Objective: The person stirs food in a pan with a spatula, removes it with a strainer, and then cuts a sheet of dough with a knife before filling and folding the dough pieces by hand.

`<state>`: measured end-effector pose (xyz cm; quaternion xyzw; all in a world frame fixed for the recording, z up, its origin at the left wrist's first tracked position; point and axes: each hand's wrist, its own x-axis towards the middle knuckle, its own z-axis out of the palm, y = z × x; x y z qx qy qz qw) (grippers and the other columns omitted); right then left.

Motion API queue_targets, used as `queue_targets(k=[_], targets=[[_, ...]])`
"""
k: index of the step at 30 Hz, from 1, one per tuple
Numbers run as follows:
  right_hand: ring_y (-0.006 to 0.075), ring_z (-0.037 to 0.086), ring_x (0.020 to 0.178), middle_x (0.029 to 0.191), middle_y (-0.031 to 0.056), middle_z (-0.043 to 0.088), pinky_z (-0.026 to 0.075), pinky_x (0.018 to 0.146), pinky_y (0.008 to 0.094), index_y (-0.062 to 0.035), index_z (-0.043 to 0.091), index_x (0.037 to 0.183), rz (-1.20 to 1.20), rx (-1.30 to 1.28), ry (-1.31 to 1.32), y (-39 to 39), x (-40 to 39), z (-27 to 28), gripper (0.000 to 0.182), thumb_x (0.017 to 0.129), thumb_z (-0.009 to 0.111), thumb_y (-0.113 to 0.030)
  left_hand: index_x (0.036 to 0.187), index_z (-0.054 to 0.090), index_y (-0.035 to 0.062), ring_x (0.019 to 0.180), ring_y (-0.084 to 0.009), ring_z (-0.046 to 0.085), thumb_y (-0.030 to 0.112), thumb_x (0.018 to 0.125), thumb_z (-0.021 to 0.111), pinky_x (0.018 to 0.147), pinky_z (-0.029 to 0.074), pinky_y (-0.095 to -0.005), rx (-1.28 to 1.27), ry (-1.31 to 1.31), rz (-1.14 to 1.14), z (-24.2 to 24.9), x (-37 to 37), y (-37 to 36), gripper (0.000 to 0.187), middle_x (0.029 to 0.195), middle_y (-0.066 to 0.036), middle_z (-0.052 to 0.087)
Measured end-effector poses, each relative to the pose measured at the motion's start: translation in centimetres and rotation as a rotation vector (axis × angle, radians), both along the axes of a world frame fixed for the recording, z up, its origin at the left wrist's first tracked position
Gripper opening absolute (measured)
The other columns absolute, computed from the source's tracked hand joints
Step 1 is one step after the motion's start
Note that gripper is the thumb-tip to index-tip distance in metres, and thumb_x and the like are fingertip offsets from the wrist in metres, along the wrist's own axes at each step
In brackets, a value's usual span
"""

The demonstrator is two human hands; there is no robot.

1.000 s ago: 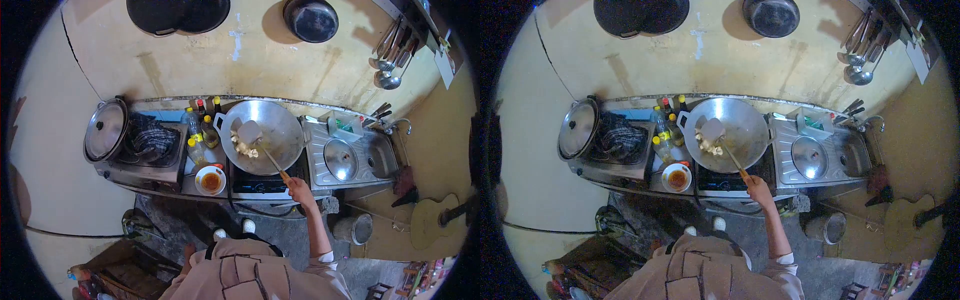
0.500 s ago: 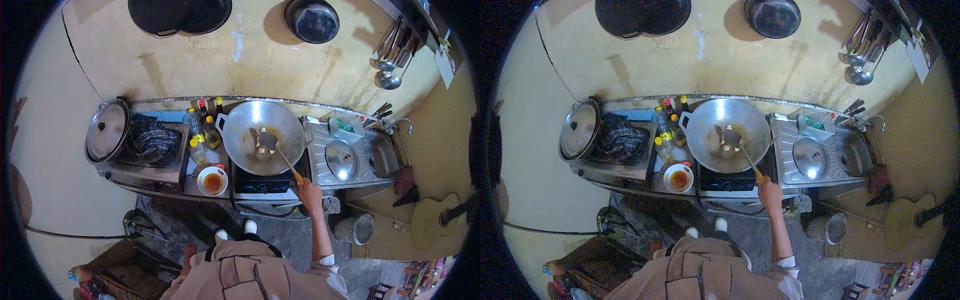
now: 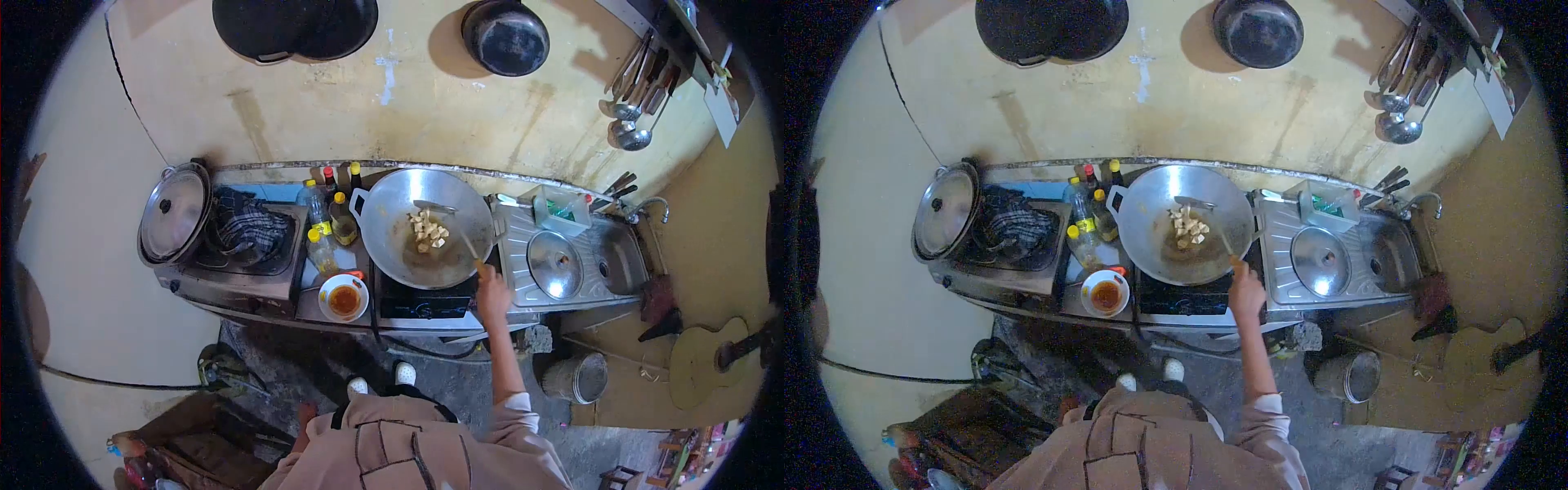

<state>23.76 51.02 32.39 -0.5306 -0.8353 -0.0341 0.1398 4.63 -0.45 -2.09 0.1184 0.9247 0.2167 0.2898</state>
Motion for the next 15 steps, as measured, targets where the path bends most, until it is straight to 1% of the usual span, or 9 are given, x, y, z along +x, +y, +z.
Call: queue_targets(k=[2, 3, 4, 6, 8, 10, 11, 14, 15], targets=[[0.03, 0.057, 0.062, 0.074, 0.0115, 0.054, 0.045, 0.048, 0.0409, -0.0107, 0.044, 0.099, -0.005, -0.011, 0.067, -0.1, -2.0, -1.5, 0.027, 0.073, 0.053, -0.015, 0.067, 0.057, 0.0008, 0.062, -0.037, 0.055, 0.025, 0.07, 0.046, 0.056, 0.043, -0.0455, 0.005, 0.239, -0.165, -1.1, 0.4, -0.6, 0.027, 0.068, -0.022, 0.057], [0.0294, 0.057, 0.064, 0.076, 0.0116, 0.054, 0.046, 0.049, 0.0414, -0.0109, 0.044, 0.1, -0.004, -0.016, 0.043, -0.3, -2.6, -2.2, 0.027, 0.074, 0.051, -0.013, 0.067, 0.057, 0.0002, 0.061, -0.0369, 0.055, 0.024, 0.07, 0.046, 0.055, 0.042, -0.0454, 0.034, 0.356, -0.269, -1.2, 0.7, -1.1, 0.026, 0.066, -0.022, 0.056], [0.0293, 0.057, 0.064, 0.076, 0.0114, 0.054, 0.046, 0.049, 0.0412, -0.0109, 0.044, 0.099, 0.009, 0.004, 0.051, -0.9, -2.8, -2.1, 0.026, 0.074, 0.051, -0.013, 0.066, 0.056, -0.0005, 0.06, -0.0368, 0.055, 0.024, 0.069, 0.047, 0.054, 0.042, -0.0453, 0.06, 0.473, -0.374, 0.8, 1.0, -1.2, 0.026, 0.064, -0.022, 0.055], [0.0291, 0.058, 0.065, 0.076, 0.0111, 0.053, 0.046, 0.049, 0.0409, -0.0108, 0.044, 0.098, 0.029, 0.042, 0.071, -2.5, -2.7, -1.4, 0.025, 0.074, 0.051, -0.012, 0.067, 0.056, -0.0014, 0.06, -0.0366, 0.055, 0.023, 0.068, 0.047, 0.053, 0.042, -0.0448, 0.091, 0.372, -0.271, 1.5, 0.5, -1.3, 0.026, 0.062, -0.022, 0.055], [0.0286, 0.058, 0.066, 0.077, 0.0109, 0.053, 0.047, 0.05, 0.0397, -0.0118, 0.045, 0.096, -0.025, -0.043, 0.019, -3.6, -1.4, -1.5, 0.023, 0.074, 0.051, -0.012, 0.069, 0.056, -0.0021, 0.063, -0.0366, 0.056, 0.023, 0.068, 0.047, 0.054, 0.042, -0.0443, 0.104, -0.068, 0.149, 1.1, -0.4, -0.5, 0.027, 0.064, -0.023, 0.056], [0.0287, 0.058, 0.068, 0.078, 0.011, 0.053, 0.047, 0.05, 0.0394, -0.0128, 0.045, 0.097, -0.081, -0.082, 0.0, -4.3, 0.0, -1.9, 0.023, 0.075, 0.051, -0.012, 0.071, 0.058, -0.002, 0.067, -0.0366, 0.057, 0.024, 0.067, 0.048, 0.056, 0.043, -0.0441, 0.045, -0.072, 0.16, 1.6, -0.7, -0.2, 0.028, 0.067, -0.024, 0.056], [0.0298, 0.058, 0.072, 0.08, 0.0121, 0.053, 0.047, 0.054, 0.041, -0.0132, 0.043, 0.1, -0.084, -0.117, 0.03, -4.3, 0.4, -2.4, 0.03, 0.073, 0.054, -0.011, 0.071, 0.058, -0.002, 0.07, -0.0367, 0.058, 0.025, 0.066, 0.048, 0.057, 0.043, -0.044, 0.013, -0.074, 0.163, 1.9, -0.7, -0.3, 0.029, 0.068, -0.024, 0.056], [0.0311, 0.057, 0.074, 0.084, 0.0131, 0.052, 0.047, 0.058, 0.0423, -0.013, 0.042, 0.102, -0.063, -0.125, 0.098, -4.4, 1.3, -3.8, 0.038, 0.069, 0.06, -0.011, 0.079, 0.059, -0.001, 0.075, -0.0367, 0.058, 0.026, 0.068, 0.047, 0.061, 0.045, -0.0445, -0.079, -0.056, 0.055, -1.0, -2.3, -1.9, 0.031, 0.077, -0.025, 0.057], [0.033, 0.057, 0.074, 0.089, 0.0134, 0.052, 0.046, 0.06, 0.0428, -0.0127, 0.041, 0.104, -0.06, -0.175, 0.119, -4.3, 1.4, -4.1, 0.045, 0.065, 0.064, -0.01, 0.08, 0.059, -0.0007, 0.076, -0.0369, 0.057, 0.026, 0.069, 0.047, 0.062, 0.045, -0.0446, -0.096, -0.032, -0.028, -1.1, -2.6, -2.5, 0.031, 0.079, -0.025, 0.057]])
